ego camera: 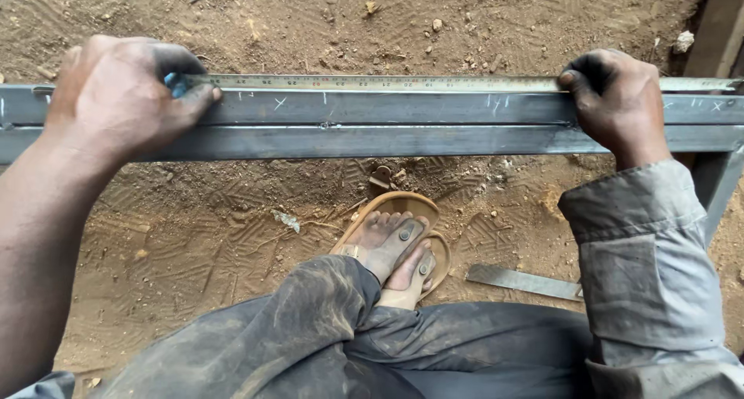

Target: The person measures and marks a metal frame using a tape measure and a marker. They repeatedly measure intervals along the frame and make marks at specific points.

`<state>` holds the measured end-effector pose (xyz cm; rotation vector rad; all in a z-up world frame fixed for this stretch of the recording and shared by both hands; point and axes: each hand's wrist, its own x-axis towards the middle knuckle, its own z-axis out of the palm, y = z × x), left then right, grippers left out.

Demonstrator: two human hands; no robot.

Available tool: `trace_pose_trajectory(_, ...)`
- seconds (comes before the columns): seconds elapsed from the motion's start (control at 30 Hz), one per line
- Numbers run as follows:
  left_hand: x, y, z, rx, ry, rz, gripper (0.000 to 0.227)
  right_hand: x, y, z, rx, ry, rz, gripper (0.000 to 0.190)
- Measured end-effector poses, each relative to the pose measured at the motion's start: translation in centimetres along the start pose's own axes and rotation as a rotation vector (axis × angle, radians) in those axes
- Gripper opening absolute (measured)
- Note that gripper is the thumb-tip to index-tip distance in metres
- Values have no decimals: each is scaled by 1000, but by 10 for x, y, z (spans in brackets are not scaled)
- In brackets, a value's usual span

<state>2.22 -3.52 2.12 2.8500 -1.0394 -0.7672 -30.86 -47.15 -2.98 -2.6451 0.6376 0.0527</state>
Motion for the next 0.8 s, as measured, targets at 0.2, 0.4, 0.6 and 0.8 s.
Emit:
trace_pose_trajectory(0.2,-2,13,-8,65,-31,-65,32,-6,5,9,55,81,-49,7)
trace_pose_trajectory(0.4,-5,17,-10,92,-10,-58,32,-9,11,16,107,135,-90,5)
trace_pose_trajectory(0.6,-8,14,-8,61,75,33,30,-13,16,20,130,179,-116,6)
trace_pose_trajectory(0.8,-6,11,-4,78,79,38,29,-14,21,26,122,212,-135,8)
